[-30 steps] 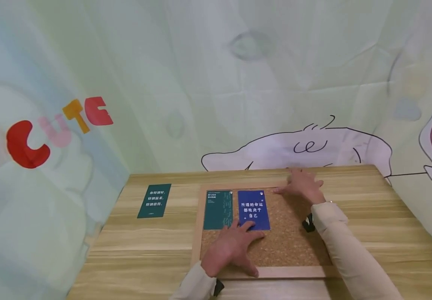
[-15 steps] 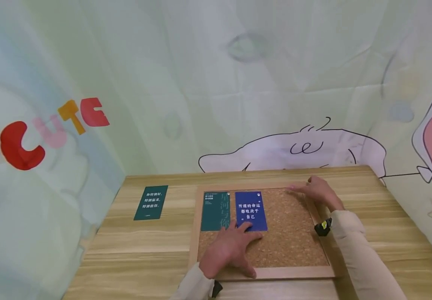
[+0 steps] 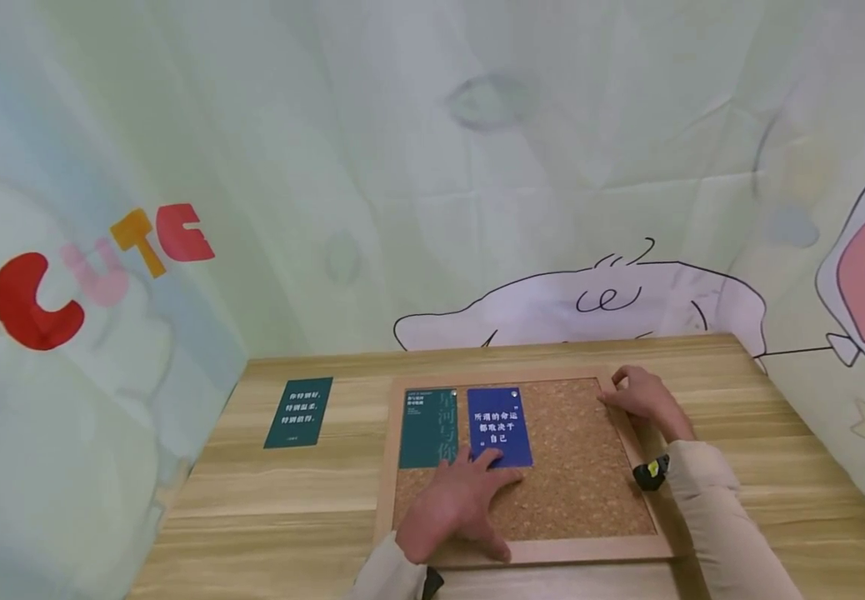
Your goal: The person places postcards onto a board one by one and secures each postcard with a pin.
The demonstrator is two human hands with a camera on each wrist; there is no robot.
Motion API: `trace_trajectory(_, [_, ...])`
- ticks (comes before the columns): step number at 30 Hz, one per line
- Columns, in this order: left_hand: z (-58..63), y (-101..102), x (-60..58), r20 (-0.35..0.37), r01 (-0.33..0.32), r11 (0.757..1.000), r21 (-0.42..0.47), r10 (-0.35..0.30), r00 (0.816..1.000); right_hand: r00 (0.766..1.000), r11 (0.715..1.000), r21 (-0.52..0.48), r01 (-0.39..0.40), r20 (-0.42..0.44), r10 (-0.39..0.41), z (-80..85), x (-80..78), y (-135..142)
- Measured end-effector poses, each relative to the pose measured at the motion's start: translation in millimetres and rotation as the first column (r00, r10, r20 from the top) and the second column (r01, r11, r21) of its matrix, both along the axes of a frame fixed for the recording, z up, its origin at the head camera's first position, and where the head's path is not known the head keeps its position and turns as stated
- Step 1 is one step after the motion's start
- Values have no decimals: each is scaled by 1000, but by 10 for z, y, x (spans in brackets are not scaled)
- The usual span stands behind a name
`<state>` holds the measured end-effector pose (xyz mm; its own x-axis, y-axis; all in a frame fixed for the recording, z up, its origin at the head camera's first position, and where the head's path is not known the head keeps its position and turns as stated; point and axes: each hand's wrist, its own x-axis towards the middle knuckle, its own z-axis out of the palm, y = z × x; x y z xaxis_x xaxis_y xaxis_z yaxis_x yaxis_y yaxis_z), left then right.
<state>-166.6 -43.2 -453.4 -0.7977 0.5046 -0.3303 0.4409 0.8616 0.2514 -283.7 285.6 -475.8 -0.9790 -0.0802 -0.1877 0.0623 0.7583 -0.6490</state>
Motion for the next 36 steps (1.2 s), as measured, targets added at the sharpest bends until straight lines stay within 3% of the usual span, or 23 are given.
trace_trajectory(6, [-22,-13,-21,5,7,1000,-4,-7,1000,999,999,-3,40,-17,-40,-63,-27,30])
trace_trajectory(14, [-32,-75,-53,6,14,999,31,-14,1000,994,984,-142,104,46,-99,-106,-45,53])
trace_trajectory(20, [-40,-280,-136,-24,12,989,145,-9,1000,993,983,-145,111,49,-105,-130,-43,52])
trace_trajectory(24, [-15,-508,-230,-95,-21,967,255,47,994,994,986,-128,110,45,-105,-138,-39,52])
trace_trajectory(27, [24,-714,-318,-185,-68,940,335,136,973,993,986,-125,111,47,-106,-138,-39,56])
trace_trajectory(31, [61,-1021,-447,-287,-151,905,399,279,917,995,992,-88,95,15,-94,-126,-32,62])
trace_trajectory(36, [55,-1435,-604,-314,-250,855,455,417,853,997,995,-52,82,-8,-83,-105,-16,78])
